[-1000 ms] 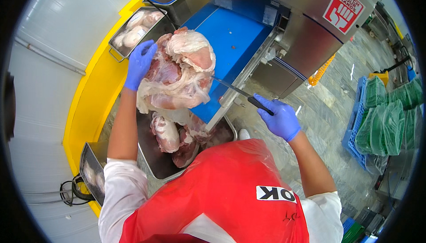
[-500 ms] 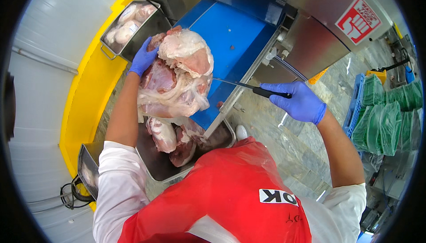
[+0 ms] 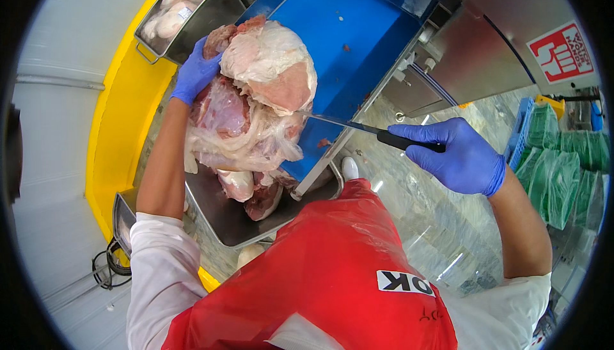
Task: The person trims fat and connective tissue from a large piece of raw meat using a knife. They hold the meat with one hand and carefully cut away excess tissue, placing trimmed pieces into a metal tray below.
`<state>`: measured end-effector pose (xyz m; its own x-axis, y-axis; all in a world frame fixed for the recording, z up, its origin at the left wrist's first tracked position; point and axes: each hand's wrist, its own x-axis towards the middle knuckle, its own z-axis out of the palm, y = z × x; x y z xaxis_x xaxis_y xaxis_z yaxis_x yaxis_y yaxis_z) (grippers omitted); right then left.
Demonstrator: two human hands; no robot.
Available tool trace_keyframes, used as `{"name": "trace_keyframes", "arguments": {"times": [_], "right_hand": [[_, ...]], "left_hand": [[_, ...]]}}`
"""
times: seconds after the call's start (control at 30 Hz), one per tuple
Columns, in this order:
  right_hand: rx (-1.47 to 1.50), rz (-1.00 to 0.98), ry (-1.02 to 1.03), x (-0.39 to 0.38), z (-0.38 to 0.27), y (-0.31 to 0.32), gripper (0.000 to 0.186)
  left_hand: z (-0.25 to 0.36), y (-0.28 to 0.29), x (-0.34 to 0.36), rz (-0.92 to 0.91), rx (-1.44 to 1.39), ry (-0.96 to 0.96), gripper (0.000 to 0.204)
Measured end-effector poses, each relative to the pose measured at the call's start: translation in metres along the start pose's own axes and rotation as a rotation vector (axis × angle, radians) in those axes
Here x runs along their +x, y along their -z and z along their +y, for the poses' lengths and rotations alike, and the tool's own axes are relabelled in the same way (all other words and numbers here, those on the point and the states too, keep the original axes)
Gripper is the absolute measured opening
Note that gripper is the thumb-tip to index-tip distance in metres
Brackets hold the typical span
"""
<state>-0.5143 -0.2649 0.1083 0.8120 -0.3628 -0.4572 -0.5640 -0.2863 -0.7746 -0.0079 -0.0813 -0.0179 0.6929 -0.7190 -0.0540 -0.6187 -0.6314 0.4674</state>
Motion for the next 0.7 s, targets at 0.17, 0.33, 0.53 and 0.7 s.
{"name": "trace_keyframes", "arguments": {"times": [0.17,0.33,0.53,0.7], "right_hand": [[0.024,0.044,-0.113,-0.014,-0.003,-0.029,0.041],[0.191,0.315,-0.084,-0.060,0.032,-0.169,0.044],[0.401,0.704,0.108,-0.016,0.079,-0.341,0.055],[0.572,0.715,0.120,0.013,0.082,-0.379,0.057]], "left_hand": [[0.014,-0.005,0.009,-0.070,0.078,-0.037,0.106],[0.028,-0.003,0.017,-0.101,0.157,-0.100,0.101],[0.004,-0.006,0.017,-0.045,0.166,-0.082,0.098],[-0.005,-0.008,0.023,-0.036,0.147,-0.080,0.092]]}}
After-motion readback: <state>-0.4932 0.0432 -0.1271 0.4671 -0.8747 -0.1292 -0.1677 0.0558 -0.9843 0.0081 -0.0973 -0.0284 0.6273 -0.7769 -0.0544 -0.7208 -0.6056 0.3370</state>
